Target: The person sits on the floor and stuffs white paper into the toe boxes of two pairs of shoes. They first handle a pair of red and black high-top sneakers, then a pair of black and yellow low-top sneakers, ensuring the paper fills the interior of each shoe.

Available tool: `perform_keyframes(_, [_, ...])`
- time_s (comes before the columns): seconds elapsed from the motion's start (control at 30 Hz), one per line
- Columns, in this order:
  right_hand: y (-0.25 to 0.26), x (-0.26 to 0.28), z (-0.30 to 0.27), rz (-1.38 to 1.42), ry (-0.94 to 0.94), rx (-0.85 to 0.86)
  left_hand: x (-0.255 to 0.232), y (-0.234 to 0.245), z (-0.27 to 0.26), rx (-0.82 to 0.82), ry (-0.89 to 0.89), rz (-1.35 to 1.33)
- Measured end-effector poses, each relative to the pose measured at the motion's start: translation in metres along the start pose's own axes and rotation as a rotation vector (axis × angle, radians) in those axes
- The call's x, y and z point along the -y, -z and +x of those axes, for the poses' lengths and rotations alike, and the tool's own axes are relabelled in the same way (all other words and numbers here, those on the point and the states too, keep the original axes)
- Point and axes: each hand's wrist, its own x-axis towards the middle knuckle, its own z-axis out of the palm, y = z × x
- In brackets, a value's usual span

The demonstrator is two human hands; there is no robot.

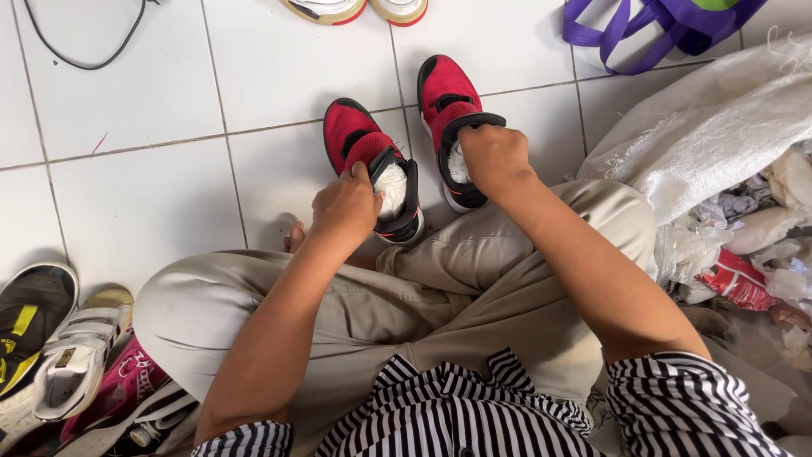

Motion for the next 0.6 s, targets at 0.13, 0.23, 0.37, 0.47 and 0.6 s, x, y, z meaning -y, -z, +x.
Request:
perform_keyframes(0.13, [-0.018,-0.001,0.014,-0.031,0.059,0.151,-0.010,-0.017,0.008,-0.027,0.060,0.007])
perform_keyframes(0.23, [-0.029,0.004,0.009,-0.065,0.070,-0.032,-0.017,-0.025,0.015,-0.065,0.063,0.080])
perform_keyframes(0.37, [-0.048,0.003,-0.009,-0.148,0.039,-0.292,-0.014,-0.039,0.029,-0.115,0.026,0.065])
perform_keyframes(0.47, [-0.008,0.001,-0.030,0.494,-0.197,-0.080,-0.006,-0.039,0.024,-0.077,0.039,-0.032])
perform_keyframes(0.6, [0.018,0.011,-0.043,0.791,-0.358,-0.172,0.007,-0.007,-0.011,0.011,0.057,-0.221])
